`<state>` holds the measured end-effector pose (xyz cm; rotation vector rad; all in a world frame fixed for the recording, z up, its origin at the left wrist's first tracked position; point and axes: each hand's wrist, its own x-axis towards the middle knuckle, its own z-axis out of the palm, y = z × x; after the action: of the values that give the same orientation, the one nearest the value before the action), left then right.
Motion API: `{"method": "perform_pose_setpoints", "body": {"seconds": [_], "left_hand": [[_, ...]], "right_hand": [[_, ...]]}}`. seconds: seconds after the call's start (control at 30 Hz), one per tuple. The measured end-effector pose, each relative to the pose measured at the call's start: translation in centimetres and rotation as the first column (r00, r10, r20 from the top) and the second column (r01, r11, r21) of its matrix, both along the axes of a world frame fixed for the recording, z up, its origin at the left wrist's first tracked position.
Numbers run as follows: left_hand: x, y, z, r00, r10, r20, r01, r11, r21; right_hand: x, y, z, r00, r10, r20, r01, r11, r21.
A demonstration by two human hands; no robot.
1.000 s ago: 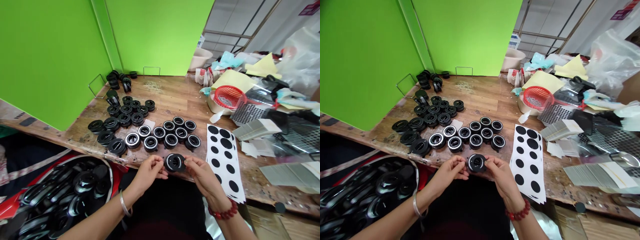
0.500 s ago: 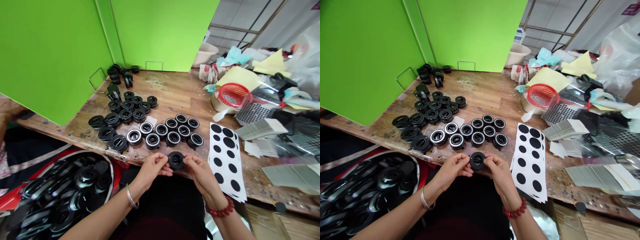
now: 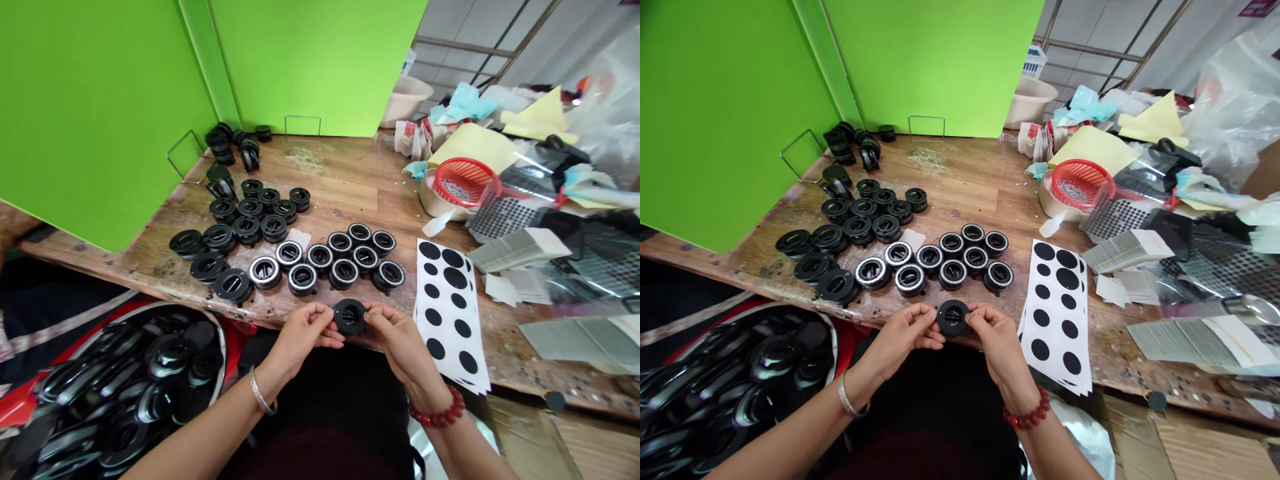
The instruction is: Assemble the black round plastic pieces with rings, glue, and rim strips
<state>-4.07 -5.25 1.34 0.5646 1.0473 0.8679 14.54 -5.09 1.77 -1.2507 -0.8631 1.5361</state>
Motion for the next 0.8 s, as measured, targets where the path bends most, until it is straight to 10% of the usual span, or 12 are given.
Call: {"method": "perform_pose_setpoints", "body": {"seconds": [0.53,0.8], "left_hand": [[0.4,0.1,0.3,0.996,0.013,-0.085,-0.012,1.0,0.013],[0.7,0.8,0.8,0.991,-0.002,-0.137,0.007,0.999,0.039]], "right_hand": [[-1.3,-0.1,1.0,0.993,-0.086,0.086,0.087,0.996,-0.004],[0.0,0.1,0.9,0.754,-0.063,0.654,-0.177,0.939,0.294]]}}
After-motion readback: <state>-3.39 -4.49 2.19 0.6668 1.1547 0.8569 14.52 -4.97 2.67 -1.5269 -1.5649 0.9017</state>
